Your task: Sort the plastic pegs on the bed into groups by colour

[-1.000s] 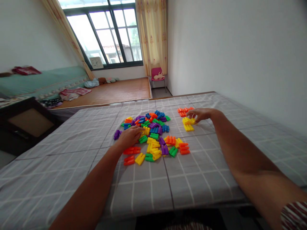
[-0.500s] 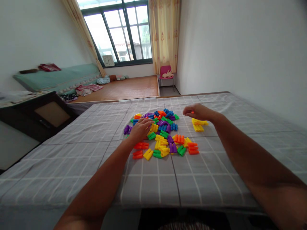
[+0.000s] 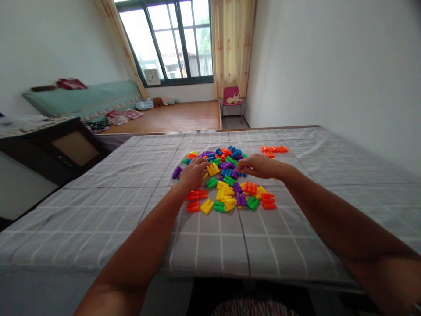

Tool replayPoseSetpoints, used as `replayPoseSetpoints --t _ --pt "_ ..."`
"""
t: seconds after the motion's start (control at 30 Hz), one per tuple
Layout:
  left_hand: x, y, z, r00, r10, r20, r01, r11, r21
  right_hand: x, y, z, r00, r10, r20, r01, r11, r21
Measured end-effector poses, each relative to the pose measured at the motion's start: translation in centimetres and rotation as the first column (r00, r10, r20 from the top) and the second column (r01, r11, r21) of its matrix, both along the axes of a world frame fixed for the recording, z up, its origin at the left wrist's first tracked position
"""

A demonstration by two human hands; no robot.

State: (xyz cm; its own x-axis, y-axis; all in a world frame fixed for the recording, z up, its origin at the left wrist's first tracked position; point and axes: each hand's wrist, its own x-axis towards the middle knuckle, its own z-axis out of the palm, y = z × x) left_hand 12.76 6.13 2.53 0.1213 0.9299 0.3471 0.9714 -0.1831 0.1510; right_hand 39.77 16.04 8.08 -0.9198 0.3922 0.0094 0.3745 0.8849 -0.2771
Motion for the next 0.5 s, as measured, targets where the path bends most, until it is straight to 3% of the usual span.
replayPoseSetpoints --t 0.17,0.33,0.5 --pt "-0.8 0.3 -0.4 0.999 0.047 0.009 -0.047 0.999 0.015 0.7 2.5 -2.6 0.957 -0.252 0.143 0.236 0.965 0.118" --pt "-1.2 0.6 -0.7 0.998 0.060 -0.007 -0.060 0.998 -0.004 -0.1 3.0 -4.6 0.961 -0.266 0.076 0.257 0.960 0.110" --pt "-1.3 0.6 -0.7 1.000 0.026 -0.014 -0.026 0.999 -0.019 -0.1 3.0 -4.1 0.934 -0.299 0.194 0.294 0.954 0.056"
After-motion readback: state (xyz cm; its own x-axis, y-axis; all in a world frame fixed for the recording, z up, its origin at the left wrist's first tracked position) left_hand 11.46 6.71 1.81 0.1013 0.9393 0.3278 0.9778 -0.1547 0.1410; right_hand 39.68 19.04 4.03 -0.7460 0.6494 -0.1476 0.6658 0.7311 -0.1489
